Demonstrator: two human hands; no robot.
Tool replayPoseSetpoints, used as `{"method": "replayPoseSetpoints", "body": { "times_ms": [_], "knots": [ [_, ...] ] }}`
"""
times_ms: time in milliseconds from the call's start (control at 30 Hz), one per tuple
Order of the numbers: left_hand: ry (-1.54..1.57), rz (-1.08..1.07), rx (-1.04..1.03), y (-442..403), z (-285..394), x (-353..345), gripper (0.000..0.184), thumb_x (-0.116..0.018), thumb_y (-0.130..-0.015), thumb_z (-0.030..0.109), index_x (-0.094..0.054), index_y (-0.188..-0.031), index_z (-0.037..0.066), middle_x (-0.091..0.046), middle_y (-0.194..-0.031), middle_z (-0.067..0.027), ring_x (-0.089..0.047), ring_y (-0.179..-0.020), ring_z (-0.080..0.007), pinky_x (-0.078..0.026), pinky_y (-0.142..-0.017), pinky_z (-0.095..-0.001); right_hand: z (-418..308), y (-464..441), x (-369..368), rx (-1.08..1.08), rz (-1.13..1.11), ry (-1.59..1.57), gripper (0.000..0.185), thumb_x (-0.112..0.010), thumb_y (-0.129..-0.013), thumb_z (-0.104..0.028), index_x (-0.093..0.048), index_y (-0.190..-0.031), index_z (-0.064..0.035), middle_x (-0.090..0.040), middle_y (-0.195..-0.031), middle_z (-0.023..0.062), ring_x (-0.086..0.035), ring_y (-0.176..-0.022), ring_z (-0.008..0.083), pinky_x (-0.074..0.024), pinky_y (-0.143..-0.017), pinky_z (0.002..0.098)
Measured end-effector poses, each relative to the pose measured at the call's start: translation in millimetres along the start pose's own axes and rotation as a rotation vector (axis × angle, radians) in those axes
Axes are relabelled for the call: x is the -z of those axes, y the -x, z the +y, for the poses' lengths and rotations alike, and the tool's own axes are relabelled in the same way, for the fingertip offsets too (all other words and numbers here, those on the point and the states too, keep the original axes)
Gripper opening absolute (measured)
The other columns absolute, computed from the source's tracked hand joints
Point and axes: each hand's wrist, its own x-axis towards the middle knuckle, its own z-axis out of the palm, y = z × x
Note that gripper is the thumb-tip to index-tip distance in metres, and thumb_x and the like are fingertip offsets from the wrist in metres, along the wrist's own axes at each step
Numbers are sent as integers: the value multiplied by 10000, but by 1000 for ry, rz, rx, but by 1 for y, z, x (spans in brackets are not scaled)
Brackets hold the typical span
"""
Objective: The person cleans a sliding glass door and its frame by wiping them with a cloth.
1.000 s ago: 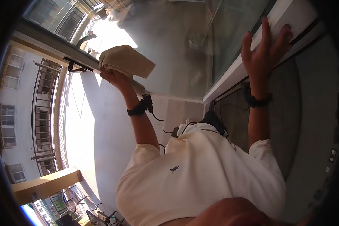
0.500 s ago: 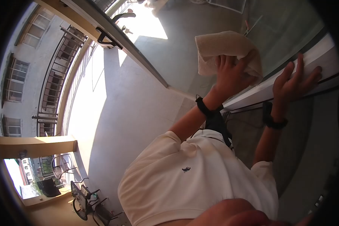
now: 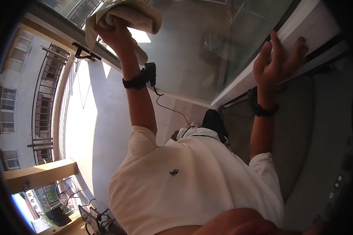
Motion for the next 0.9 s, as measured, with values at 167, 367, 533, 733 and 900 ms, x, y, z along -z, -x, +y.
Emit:
{"method": "replayPoseSetpoints", "body": {
  "times_ms": [167,367,533,733,900],
  "knots": [
    [-199,0,-292,62,72,-54,599,-706,-879,206,-365,-1323,-7,-571,-1057,-166,-591,-902,-236,-498,-795,-333,-5,2,2,-18,-65,54,274,-579,-891,-188,-682,-1145,-200,-305,-1531,179,-287,-1401,393,-330,-1007,561],
    [140,-308,-641,149,105,-88,750,-853,-620,111,-571,-1312,169,-578,-1142,-167,-561,-1074,-386,-484,-903,-459,-9,5,15,6,-97,19,178,-593,-919,-165,-675,-1075,-136,-253,-1554,207,-166,-1473,394,-259,-1077,606],
    [5,-246,-168,189,46,-56,726,-773,-655,-53,-561,-1320,146,-622,-1214,-157,-640,-1063,-347,-525,-904,-412,-7,9,7,9,-77,42,165,-588,-917,-159,-677,-1053,-129,-271,-1547,204,-173,-1475,385,-222,-1105,593],
    [91,-26,340,138,-63,-13,455,-482,-968,197,-405,-1370,-1,-501,-1285,-209,-505,-1187,-329,-403,-1011,-423,-8,11,8,13,-57,12,141,-584,-909,-156,-685,-1006,-140,-285,-1541,202,-184,-1473,379,-184,-1131,587],
    [-11,-55,449,89,-86,20,307,-440,-993,244,-541,-1137,-8,-622,-938,-108,-560,-804,-189,-470,-708,-356,-14,13,17,-7,-67,49,135,-589,-905,-166,-687,-995,-149,-292,-1534,199,-193,-1470,378,-185,-1131,598]
  ]
}}
